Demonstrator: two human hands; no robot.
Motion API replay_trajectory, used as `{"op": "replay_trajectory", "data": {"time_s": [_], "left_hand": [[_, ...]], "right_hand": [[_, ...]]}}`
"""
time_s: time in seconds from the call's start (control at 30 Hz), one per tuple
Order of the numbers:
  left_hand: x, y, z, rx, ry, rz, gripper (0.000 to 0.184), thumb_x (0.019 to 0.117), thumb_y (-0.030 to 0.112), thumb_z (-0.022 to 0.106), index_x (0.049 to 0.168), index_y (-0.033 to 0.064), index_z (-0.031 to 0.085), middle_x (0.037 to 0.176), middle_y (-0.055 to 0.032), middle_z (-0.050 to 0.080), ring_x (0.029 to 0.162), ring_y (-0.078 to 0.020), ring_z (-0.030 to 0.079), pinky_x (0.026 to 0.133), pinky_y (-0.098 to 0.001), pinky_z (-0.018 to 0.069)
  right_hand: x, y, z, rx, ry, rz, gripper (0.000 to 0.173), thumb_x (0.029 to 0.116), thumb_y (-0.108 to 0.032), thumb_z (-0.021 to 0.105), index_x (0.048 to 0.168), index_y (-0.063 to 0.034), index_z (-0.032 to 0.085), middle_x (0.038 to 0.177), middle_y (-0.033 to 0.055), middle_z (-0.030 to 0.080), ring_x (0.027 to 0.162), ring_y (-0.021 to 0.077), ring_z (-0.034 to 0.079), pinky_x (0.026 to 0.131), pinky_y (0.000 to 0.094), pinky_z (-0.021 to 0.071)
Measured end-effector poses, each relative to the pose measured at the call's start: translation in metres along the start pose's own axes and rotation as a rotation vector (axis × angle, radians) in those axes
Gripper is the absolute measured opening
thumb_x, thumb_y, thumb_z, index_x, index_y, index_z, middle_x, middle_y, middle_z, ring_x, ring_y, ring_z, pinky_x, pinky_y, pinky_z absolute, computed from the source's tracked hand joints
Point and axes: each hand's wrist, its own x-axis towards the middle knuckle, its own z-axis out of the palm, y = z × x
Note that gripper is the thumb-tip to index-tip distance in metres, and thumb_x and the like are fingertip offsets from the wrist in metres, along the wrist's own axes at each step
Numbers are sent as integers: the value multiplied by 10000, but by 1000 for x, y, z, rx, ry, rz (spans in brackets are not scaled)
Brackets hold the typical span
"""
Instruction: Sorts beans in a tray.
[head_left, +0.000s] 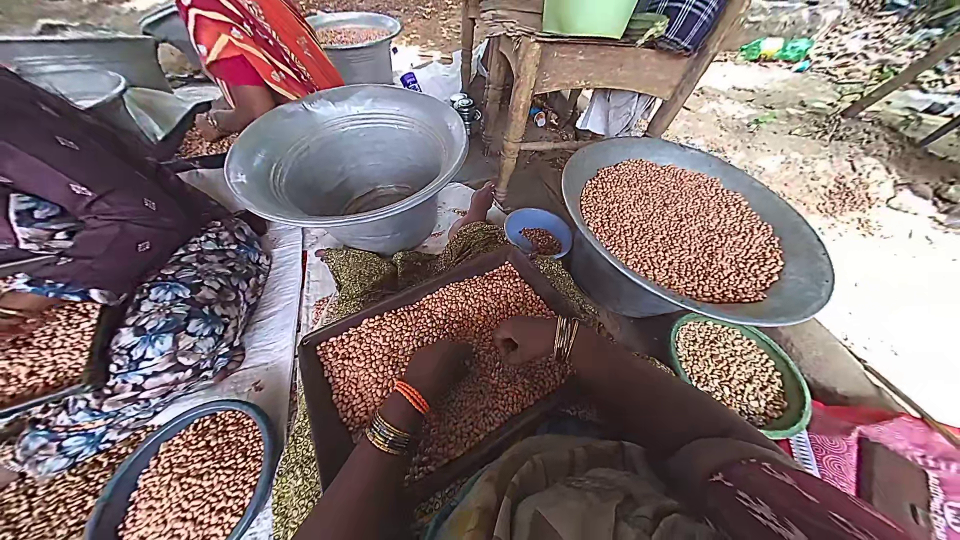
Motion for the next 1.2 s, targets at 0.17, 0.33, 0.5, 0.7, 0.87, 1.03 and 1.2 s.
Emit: {"op": "replay_trajectory", "data": {"time_s": [0.17,0.33,0.5,0.7,0.87,1.03,1.2], "left_hand": [[0,-15,-4,-193,263,-168,345,1023,221,603,1355,135,636,1261,-189,691,1176,-402,665,982,-639,511],[2,-17,3,-387,314,-5,313,995,204,675,1263,42,675,1157,-200,706,1083,-354,681,981,-574,517],[-3,-2,10,-272,141,343,282,1001,179,652,1218,5,699,1204,-211,697,1133,-366,665,1011,-588,494],[0,-4,6,-139,165,221,266,1045,171,555,1229,39,693,1235,-189,695,1181,-379,659,999,-628,502],[-10,-21,-7,-161,223,65,201,995,161,635,1131,46,729,1140,-187,718,1102,-381,681,946,-635,514],[-11,-10,-3,-41,62,53,268,1011,178,597,1207,27,701,1215,-220,691,1182,-418,647,971,-660,491],[-4,-3,0,44,-3,-6,305,1051,220,532,1253,44,677,1292,-224,660,1229,-444,621,962,-700,479]], "right_hand": [[-16,-8,-1,158,-128,-49,211,1008,6,581,1192,67,665,1124,189,695,925,214,663,855,399,539],[-11,-15,13,-201,-126,87,323,1046,32,473,1324,52,636,1310,310,627,1257,466,585,1103,599,409],[-30,-6,-7,-133,80,126,322,1059,2,457,1304,34,663,1277,267,659,1218,393,622,1095,522,438],[-53,12,8,-171,-68,138,243,959,-54,678,1172,60,706,1122,269,699,1058,415,668,985,586,483],[-49,6,10,-239,125,379,263,1024,-48,550,1239,54,662,1261,283,646,1234,433,602,1075,592,447],[-50,-13,2,-325,76,621,343,1055,-18,447,1366,45,576,1343,314,602,1269,478,590,1042,639,465],[-42,-40,33,-382,-173,551,347,1005,41,520,1340,128,541,1336,345,579,1273,497,575,1038,624,475]]}}
